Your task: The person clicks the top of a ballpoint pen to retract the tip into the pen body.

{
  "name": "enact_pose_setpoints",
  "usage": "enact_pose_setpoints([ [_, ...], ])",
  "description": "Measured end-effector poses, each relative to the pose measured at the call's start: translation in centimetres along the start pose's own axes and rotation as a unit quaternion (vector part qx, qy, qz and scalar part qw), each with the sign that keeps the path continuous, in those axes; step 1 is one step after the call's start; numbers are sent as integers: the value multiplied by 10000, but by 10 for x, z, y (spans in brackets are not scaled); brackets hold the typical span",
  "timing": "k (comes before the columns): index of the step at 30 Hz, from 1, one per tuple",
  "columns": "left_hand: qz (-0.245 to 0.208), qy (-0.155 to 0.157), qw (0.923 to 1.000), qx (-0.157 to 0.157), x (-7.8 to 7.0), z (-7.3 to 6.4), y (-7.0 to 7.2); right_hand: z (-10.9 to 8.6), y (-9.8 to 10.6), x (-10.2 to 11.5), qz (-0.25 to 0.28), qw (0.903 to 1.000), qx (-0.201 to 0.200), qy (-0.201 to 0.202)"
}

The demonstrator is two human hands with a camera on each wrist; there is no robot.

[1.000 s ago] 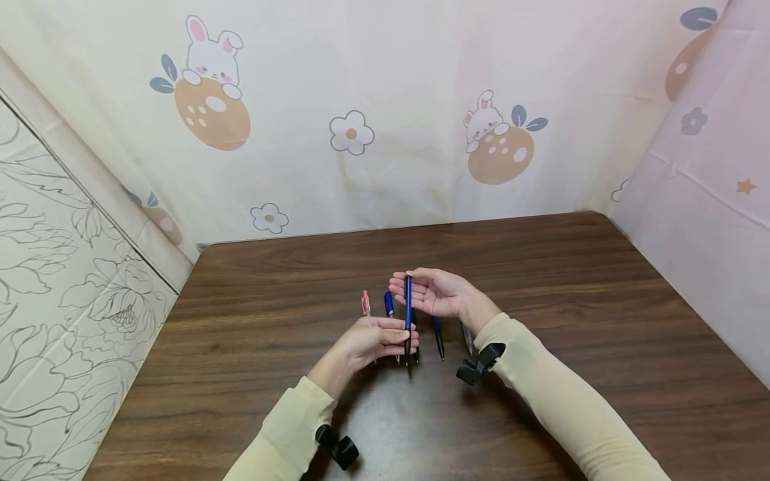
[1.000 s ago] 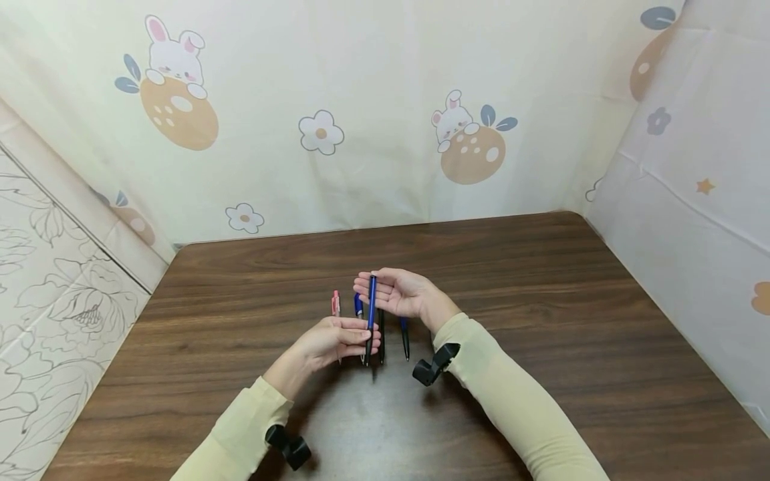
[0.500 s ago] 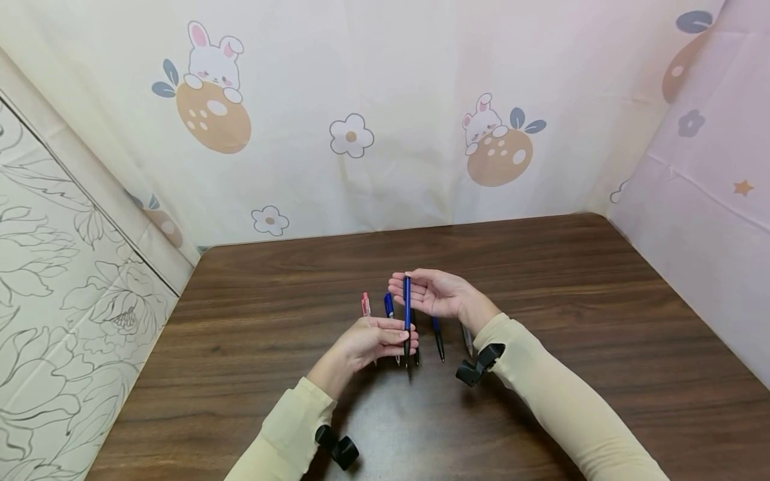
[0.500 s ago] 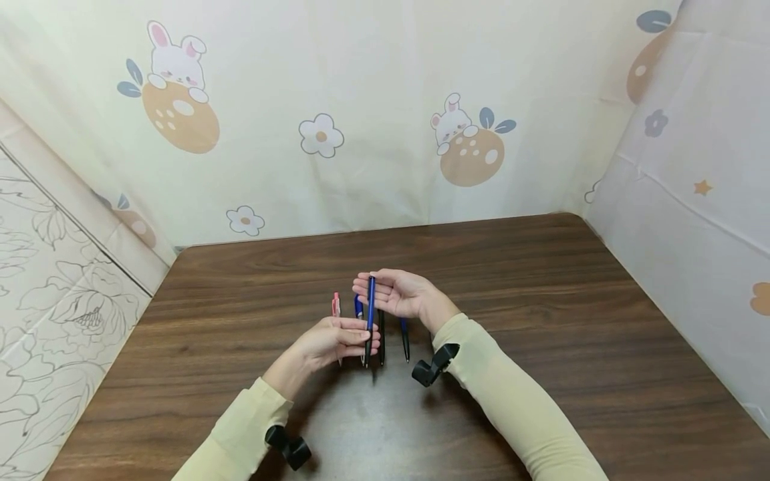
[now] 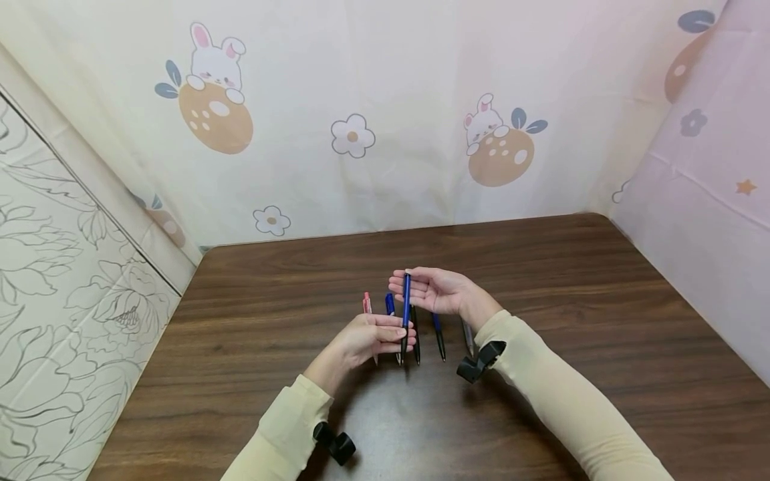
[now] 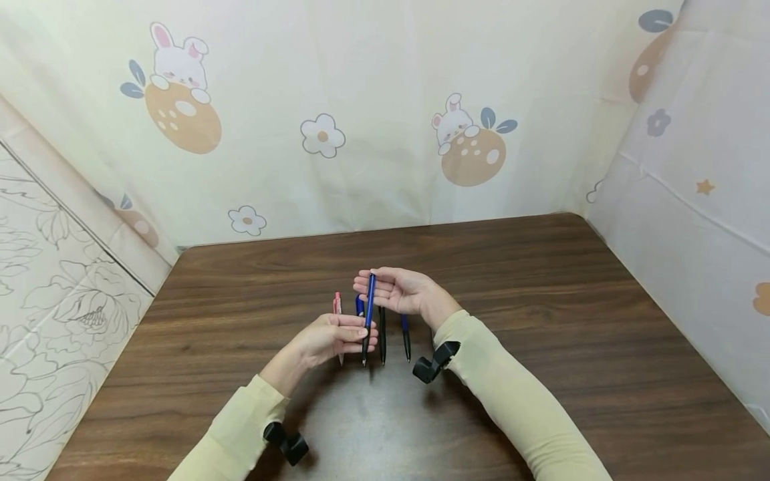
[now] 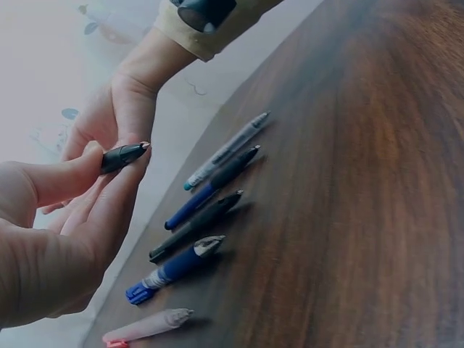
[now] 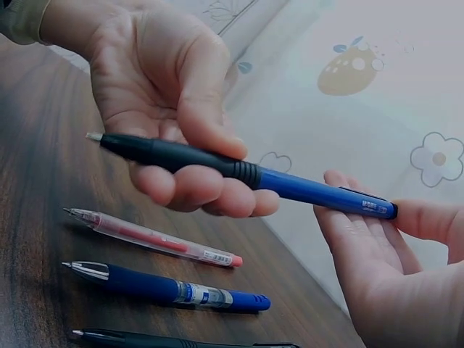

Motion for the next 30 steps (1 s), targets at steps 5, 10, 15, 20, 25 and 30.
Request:
enact_pose_setpoints([
  [5,-49,-43,10000,3,6,-1,0,1,0,-3,-92,9999,46,-63],
  [10,-42,-63,9999,-104,9,-1,-1,0,-1,-4,-134,9999,-17,-74],
  [15,-36,-155,9999,-66,8,-2,-2,0,-2,-2,-132,9999,-12,-34],
  [20,-31,-101,9999,-15,8,-3,0,0,-3,-2,-181,9998,3,-62],
  [25,27,-34,10000,-13,8,-5,2,0,-2,-2,-166,9998,-19,-72],
  [30,120,32,9999,-41,6,-7,2,0,-1,-1,-97,9999,-8,-41],
])
Point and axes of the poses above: each hand's wrist, its own z-axis towards the middle knuckle, its own y-axis out of the back of the hand, x = y × z, the point moved 4 cm from there along z, towards the middle knuckle, and after that the axes turned 7 degrees about -z, right-handed, at the moved point
